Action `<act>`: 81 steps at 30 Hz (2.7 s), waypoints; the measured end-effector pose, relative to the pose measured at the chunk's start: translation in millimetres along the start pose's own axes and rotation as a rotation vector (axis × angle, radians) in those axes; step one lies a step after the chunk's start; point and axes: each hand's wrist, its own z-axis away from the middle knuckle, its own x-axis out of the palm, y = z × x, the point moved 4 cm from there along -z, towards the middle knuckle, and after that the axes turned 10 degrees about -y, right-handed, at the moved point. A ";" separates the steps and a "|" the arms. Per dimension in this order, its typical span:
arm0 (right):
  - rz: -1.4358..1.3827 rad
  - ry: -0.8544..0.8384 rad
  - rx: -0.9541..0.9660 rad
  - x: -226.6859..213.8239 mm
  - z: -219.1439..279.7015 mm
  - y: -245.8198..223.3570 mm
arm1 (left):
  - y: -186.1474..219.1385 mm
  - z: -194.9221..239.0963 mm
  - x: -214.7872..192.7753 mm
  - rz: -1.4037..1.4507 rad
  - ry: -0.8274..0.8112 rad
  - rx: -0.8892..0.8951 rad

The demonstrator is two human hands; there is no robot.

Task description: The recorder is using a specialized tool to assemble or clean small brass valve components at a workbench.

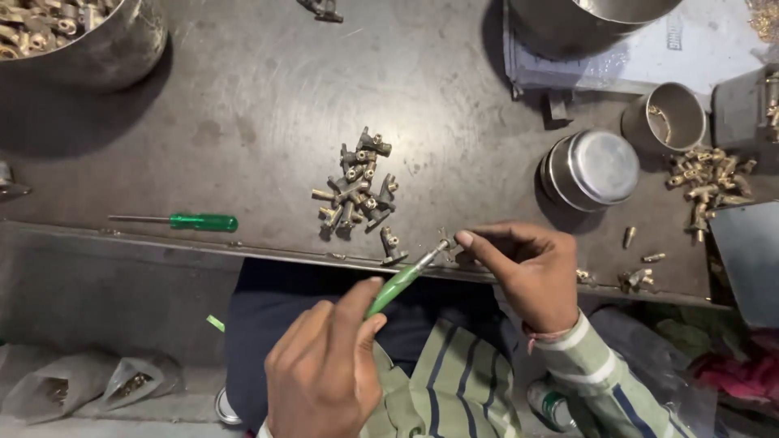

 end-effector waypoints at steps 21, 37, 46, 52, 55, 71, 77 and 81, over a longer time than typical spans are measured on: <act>-0.226 -0.124 -0.019 10.6 -4.5 9.5 | -57.0 36.9 17.8 0.039 -0.106 -0.371; -0.343 -0.392 0.138 14.2 28.1 1.1 | -14.2 4.6 64.1 1.013 -0.319 -0.570; -0.116 -0.271 0.156 -8.2 42.0 -13.8 | -8.0 -13.7 23.0 0.837 -0.418 -0.276; -0.177 -0.291 0.312 -6.2 50.1 -15.0 | 11.7 -27.4 13.1 0.132 -0.368 0.128; -0.241 -0.314 0.332 -3.0 52.3 -13.7 | 16.7 -30.6 17.7 0.009 -0.364 0.162; -0.300 -0.346 0.306 -3.7 49.6 -18.5 | 16.5 -36.1 11.4 -0.295 -0.311 0.211; -0.240 -0.320 0.238 -1.9 47.8 -19.1 | 12.4 -37.6 2.0 -0.721 -0.196 0.244; -0.208 -0.276 0.201 7.4 40.2 -15.4 | 22.8 -26.9 5.4 -0.631 -0.016 0.243</act>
